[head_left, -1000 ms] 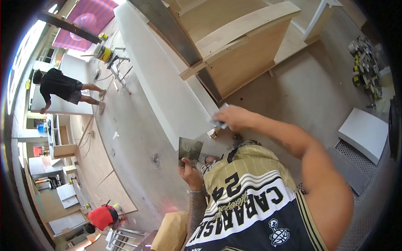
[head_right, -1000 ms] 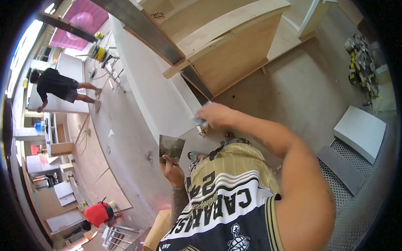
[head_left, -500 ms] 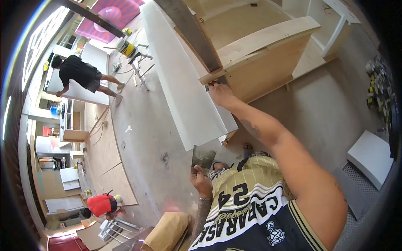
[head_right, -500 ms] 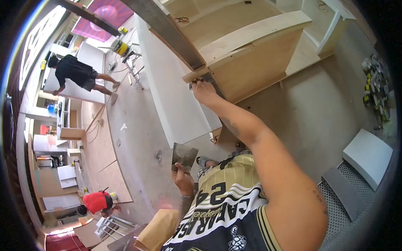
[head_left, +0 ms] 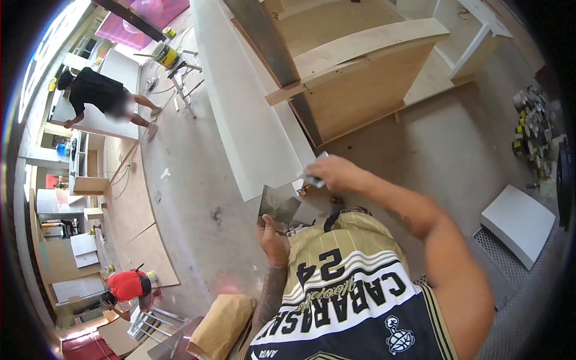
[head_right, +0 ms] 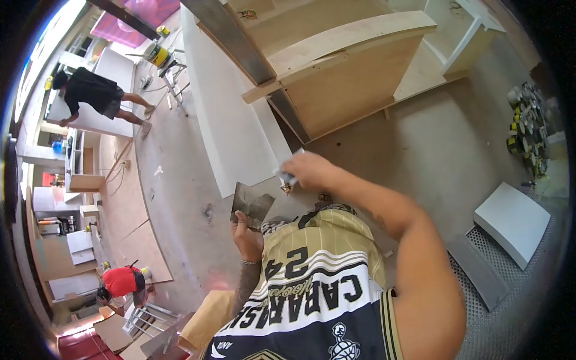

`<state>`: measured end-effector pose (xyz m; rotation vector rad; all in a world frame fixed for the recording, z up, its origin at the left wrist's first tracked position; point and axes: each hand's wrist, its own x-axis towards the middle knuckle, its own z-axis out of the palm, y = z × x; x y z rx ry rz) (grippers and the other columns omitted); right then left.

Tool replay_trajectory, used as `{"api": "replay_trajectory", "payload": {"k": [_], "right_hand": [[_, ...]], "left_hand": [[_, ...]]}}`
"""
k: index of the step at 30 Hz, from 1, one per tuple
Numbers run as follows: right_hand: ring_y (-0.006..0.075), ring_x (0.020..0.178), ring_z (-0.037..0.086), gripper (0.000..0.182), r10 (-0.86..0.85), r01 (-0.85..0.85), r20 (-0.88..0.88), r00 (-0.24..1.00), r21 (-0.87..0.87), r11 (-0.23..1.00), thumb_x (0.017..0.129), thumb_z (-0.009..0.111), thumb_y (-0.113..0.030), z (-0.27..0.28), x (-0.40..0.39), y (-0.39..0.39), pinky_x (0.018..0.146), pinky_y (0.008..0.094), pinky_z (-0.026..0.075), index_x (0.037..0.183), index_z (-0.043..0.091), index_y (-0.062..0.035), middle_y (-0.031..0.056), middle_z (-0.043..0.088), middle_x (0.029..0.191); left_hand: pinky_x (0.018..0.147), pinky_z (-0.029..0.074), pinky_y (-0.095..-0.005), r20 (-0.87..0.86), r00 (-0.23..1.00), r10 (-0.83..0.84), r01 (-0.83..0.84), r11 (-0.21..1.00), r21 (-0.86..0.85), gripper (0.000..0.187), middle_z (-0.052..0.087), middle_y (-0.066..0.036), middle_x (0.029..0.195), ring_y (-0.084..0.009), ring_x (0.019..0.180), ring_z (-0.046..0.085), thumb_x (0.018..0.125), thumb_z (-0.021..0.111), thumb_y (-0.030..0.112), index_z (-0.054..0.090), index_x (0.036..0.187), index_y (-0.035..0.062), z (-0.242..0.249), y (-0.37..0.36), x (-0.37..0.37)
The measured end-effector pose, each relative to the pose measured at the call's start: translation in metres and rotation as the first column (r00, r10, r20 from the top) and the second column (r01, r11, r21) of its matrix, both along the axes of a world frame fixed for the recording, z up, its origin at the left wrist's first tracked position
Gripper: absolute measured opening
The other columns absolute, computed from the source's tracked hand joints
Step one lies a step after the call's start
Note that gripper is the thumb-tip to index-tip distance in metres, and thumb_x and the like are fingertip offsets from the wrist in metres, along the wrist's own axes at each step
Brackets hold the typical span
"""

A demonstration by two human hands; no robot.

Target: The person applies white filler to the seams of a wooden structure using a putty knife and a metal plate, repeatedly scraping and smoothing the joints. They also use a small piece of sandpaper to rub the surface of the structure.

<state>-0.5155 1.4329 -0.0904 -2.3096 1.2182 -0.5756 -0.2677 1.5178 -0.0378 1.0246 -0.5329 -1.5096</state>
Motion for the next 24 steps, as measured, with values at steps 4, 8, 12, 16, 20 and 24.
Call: {"api": "replay_trajectory", "payload": {"k": [4, 8, 12, 16, 20, 24], "right_hand": [[0.0313, 0.105, 0.062, 0.036, -0.057, 0.085, -0.160, 0.985, 0.172, 0.981, 0.074, 0.062, -0.003, 0.029, -0.011, 0.071, 0.088, 0.0403, 0.051, 0.109, 0.065, -0.0099, 0.0134, 0.066, 0.111], [0.0321, 0.118, 0.057, 0.053, -0.321, 0.333, 0.512, 0.797, 0.071, 0.940, 0.074, 0.058, 0.010, 0.101, 0.008, 0.098, 0.102, 0.0390, 0.046, 0.124, 0.061, -0.0082, 0.0156, 0.059, 0.127], [0.0340, 0.125, 0.052, 0.059, -0.163, 0.276, 0.616, 0.771, -0.091, 0.957, 0.073, 0.060, 0.012, 0.123, 0.034, 0.121, 0.105, 0.0398, 0.043, 0.129, 0.058, -0.0078, 0.0171, 0.055, 0.132], [0.0351, 0.122, 0.054, 0.055, -0.420, 0.400, 0.308, 0.854, 0.127, 0.908, 0.074, 0.061, 0.009, 0.070, -0.008, 0.154, 0.103, 0.0408, 0.045, 0.126, 0.060, -0.0077, 0.0173, 0.057, 0.128], [0.0358, 0.116, 0.057, 0.050, -0.531, 0.525, 0.228, 0.816, 0.088, 0.846, 0.076, 0.058, 0.006, 0.108, -0.012, 0.185, 0.100, 0.0420, 0.047, 0.124, 0.060, -0.0072, 0.0158, 0.061, 0.122], [0.0361, 0.111, 0.059, 0.043, -0.282, 0.295, 0.093, 0.955, -0.191, 0.936, 0.080, 0.057, 0.001, 0.142, 0.034, 0.190, 0.097, 0.0432, 0.048, 0.122, 0.060, -0.0042, 0.0158, 0.062, 0.122]], "left_hand": [[0.084, 0.055, -0.0391, -0.243, 0.966, -0.089, 0.131, 0.978, 0.164, 0.025, 0.066, -0.010, 0.109, -0.0241, 0.099, 0.065, 0.098, 0.052, 0.019, 0.058, 0.115, 0.0017, -0.027, -0.014, 0.011], [0.060, 0.058, -0.0348, -0.533, 0.828, -0.173, 0.426, 0.813, 0.397, 0.024, 0.068, -0.009, 0.098, -0.0234, 0.082, 0.069, 0.094, 0.053, 0.019, 0.058, 0.112, 0.0045, -0.033, -0.031, 0.016], [0.056, 0.057, -0.0332, -0.593, 0.744, -0.306, 0.586, 0.725, 0.361, 0.022, 0.068, -0.008, 0.093, -0.0196, 0.079, 0.069, 0.094, 0.053, 0.019, 0.058, 0.111, 0.0049, 0.004, -0.038, -0.013], [0.067, 0.058, -0.0365, -0.464, 0.745, -0.480, 0.592, 0.795, 0.129, 0.025, 0.067, -0.009, 0.096, -0.0218, 0.083, 0.068, 0.094, 0.054, 0.015, 0.056, 0.114, 0.0011, 0.021, -0.046, -0.009], [0.077, 0.056, -0.0349, -0.181, 0.843, -0.506, 0.515, 0.857, 0.001, 0.023, 0.067, -0.009, 0.099, -0.0205, 0.088, 0.067, 0.095, 0.054, 0.016, 0.058, 0.112, 0.0006, 0.054, -0.046, -0.022], [0.074, 0.052, -0.0300, 0.055, 0.826, -0.561, 0.559, 0.828, 0.055, 0.024, 0.066, -0.006, 0.096, -0.0154, 0.084, 0.063, 0.095, 0.058, 0.023, 0.061, 0.105, 0.0017, 0.013, -0.032, -0.020]]}}
